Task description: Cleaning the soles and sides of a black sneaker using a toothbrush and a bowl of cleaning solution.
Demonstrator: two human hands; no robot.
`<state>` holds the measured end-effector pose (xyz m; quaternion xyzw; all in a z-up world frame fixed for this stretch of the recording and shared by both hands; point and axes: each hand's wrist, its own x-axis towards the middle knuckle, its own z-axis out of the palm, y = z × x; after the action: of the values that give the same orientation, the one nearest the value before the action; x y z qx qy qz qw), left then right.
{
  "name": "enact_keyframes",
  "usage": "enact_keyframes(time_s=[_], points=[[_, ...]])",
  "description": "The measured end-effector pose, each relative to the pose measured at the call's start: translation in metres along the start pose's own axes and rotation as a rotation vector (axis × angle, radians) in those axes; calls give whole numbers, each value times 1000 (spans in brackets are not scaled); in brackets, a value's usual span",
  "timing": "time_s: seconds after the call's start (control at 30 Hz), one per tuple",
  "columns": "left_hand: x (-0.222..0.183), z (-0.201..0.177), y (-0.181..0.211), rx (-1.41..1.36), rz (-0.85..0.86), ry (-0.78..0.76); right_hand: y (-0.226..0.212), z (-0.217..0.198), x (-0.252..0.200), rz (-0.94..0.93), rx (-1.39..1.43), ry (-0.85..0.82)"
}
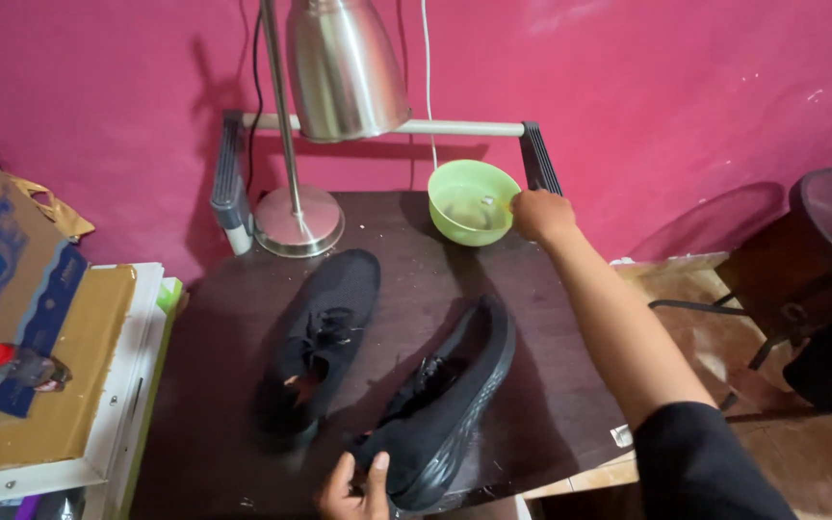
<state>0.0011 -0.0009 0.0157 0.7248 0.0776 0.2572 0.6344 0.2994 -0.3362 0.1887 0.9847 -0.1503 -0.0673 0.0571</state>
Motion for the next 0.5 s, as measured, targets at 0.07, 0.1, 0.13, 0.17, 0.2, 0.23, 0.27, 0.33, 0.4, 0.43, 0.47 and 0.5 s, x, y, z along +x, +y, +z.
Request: enact_keyframes(time_s=[0.07,0.1,0.13,0.17,0.2,0.23,0.27,0.33,0.4,0.43,0.47,0.5], points=[[-2,5,-17,86,77,78,-9,14,32,-1,-104,75],[-4,6,-26,81,79,84,-15,18,35,-4,-107,82],[-5,7,-36,142,76,113,-20,22,39,-10,-99,77],[-9,10,-45,203,71,145,-26,26,43,-18,-94,72],[-6,10,-45,197,69,154,-29,26,45,-24,-100,79],[-6,9,-46,175,109,120,-31,29,45,-7,-87,19],[-6,9,-46,153,148,85,-32,33,46,9,-75,-42],[-10,9,-51,164,105,79,-30,33,52,27,-63,-76],[-14,8,-57,175,65,67,-25,38,60,50,-49,-110],[-15,8,-61,237,55,53,-22,40,66,-43,-142,-149],[-16,8,-64,300,44,40,-19,43,73,-138,-234,-187],[-16,12,-72,296,45,41,-16,46,79,-136,-235,-184]])
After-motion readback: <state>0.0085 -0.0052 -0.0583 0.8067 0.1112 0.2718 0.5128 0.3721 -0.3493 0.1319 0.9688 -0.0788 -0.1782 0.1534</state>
